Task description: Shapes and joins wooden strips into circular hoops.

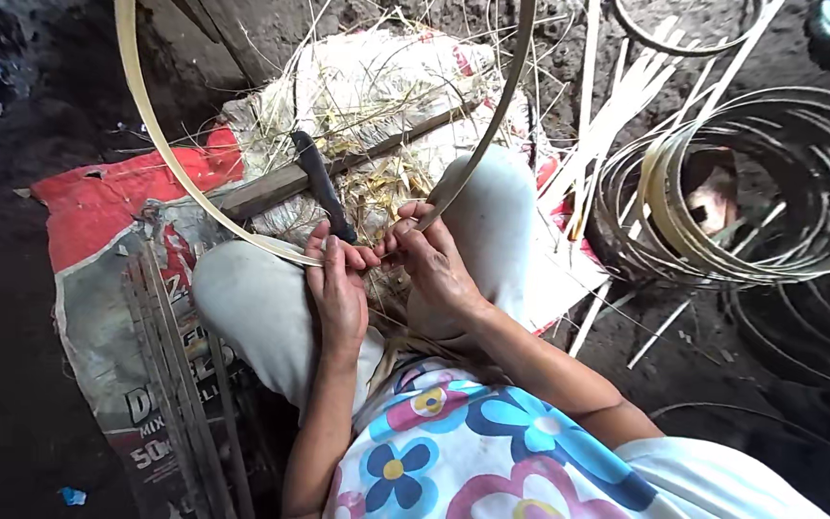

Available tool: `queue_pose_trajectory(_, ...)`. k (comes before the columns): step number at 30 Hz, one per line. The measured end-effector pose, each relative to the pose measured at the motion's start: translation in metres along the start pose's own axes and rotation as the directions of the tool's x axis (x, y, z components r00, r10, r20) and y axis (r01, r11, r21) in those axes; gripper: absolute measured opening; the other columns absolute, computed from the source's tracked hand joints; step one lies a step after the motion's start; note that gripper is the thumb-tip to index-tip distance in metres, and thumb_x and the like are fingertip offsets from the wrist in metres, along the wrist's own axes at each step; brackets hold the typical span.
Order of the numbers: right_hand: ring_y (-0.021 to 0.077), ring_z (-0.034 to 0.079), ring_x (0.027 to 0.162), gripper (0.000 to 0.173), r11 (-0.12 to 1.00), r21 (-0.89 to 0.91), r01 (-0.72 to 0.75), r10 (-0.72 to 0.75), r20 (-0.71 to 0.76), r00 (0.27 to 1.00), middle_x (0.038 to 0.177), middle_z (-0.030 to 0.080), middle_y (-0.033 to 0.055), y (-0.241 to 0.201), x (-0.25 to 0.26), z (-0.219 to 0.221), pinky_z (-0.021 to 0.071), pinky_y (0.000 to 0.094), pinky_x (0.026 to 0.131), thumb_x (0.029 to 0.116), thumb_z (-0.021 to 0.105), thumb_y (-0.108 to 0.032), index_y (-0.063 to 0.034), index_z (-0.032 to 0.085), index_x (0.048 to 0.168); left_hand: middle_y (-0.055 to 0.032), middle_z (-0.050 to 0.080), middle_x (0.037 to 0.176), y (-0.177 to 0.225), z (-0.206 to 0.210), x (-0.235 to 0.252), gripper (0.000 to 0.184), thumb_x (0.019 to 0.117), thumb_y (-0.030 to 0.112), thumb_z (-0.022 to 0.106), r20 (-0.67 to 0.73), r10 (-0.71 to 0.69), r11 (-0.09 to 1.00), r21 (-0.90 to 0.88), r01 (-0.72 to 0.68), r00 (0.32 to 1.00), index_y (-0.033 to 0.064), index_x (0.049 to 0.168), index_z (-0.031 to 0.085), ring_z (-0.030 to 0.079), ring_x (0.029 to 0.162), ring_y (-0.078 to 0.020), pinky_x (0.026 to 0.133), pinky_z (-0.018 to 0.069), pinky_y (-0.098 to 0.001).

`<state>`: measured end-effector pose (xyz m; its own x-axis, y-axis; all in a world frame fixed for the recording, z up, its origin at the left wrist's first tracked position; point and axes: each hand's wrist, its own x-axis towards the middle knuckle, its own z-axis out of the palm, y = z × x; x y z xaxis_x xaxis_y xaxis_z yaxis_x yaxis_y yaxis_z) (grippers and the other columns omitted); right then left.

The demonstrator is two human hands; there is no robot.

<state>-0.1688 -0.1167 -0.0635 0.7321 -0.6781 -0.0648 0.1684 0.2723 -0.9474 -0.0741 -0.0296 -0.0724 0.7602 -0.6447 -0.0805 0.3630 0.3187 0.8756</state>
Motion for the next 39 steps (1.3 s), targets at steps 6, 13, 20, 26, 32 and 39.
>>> queue_pose_trajectory(6,0.0084,0.065,0.073,0.017,0.963,0.266,0.054,-0.012,-0.157,0.987,0.084,0.061,-0.0027,-0.020,0.013,0.002,0.0586,0.0248,0.068,0.1102,0.034,-0.015,-0.0162,0.050,0.112,0.0110,0.055,0.075,0.023,0.003,0.009,0.022,0.1122,0.022,0.035,-0.046,0.090,0.993,-0.079,-0.093,0.995,0.0207,0.127,0.052,0.060,0.067,-0.0011,0.070,0.0542,-0.0176)
queue_pose_trajectory(13,0.0067,0.058,0.068,0.019,0.995,0.033,0.097,-0.096,-0.049,0.994,0.082,0.056,-0.0006,0.004,0.001,0.005,0.0510,0.0207,0.061,0.1086,0.029,-0.018,-0.0174,0.047,0.115,0.0067,0.055,0.081,-0.005,0.016,-0.004,0.034,0.1121,0.028,0.035,-0.036,0.056,0.997,0.050,-0.054,0.998,0.0181,0.143,0.043,0.058,0.071,-0.0041,0.073,0.0532,-0.0221)
queue_pose_trajectory(20,0.0092,0.064,0.075,0.025,0.998,0.069,-0.005,0.004,0.013,1.000,0.091,0.061,0.0016,-0.006,0.005,0.001,0.0558,0.0240,0.067,0.1095,0.031,-0.020,-0.0150,0.045,0.130,0.0062,0.056,0.081,0.007,0.007,0.001,0.032,0.1118,0.022,0.035,0.009,0.038,0.998,0.056,-0.038,0.999,0.0158,0.142,0.044,0.061,0.071,-0.0047,0.074,0.0557,-0.0234)
queue_pose_trajectory(26,0.0075,0.063,0.073,0.014,0.963,0.260,0.072,-0.040,-0.127,0.991,0.086,0.059,-0.0021,-0.010,0.011,0.008,0.0562,0.0225,0.067,0.1101,0.035,-0.019,-0.0190,0.049,0.113,0.0105,0.057,0.083,0.015,0.013,0.007,0.027,0.1120,0.026,0.036,-0.054,0.067,0.996,-0.060,-0.070,0.996,0.0234,0.136,0.046,0.062,0.075,-0.0031,0.077,0.0559,-0.0223)
queue_pose_trajectory(32,0.0078,0.060,0.066,0.016,0.998,-0.022,0.054,-0.057,-0.110,0.992,0.080,0.059,-0.0021,0.008,0.017,0.003,0.0526,0.0242,0.060,0.1048,0.031,-0.015,-0.0136,0.045,0.114,0.0058,0.055,0.077,-0.013,0.016,0.007,0.031,0.1101,0.018,0.035,-0.085,0.073,0.997,0.027,-0.071,0.994,0.0127,0.139,0.046,0.062,0.071,-0.0092,0.076,0.0573,-0.0310)
queue_pose_trajectory(39,0.0123,0.066,0.074,0.024,0.994,0.097,-0.053,0.056,-0.032,0.998,0.090,0.064,0.0039,-0.003,0.015,-0.001,0.0566,0.0273,0.066,0.1091,0.033,-0.019,-0.0098,0.042,0.130,0.0051,0.057,0.076,-0.002,0.006,0.011,0.027,0.1095,0.014,0.034,-0.060,0.054,0.999,0.003,-0.054,0.997,0.0121,0.130,0.051,0.063,0.070,-0.0084,0.074,0.0580,-0.0286)
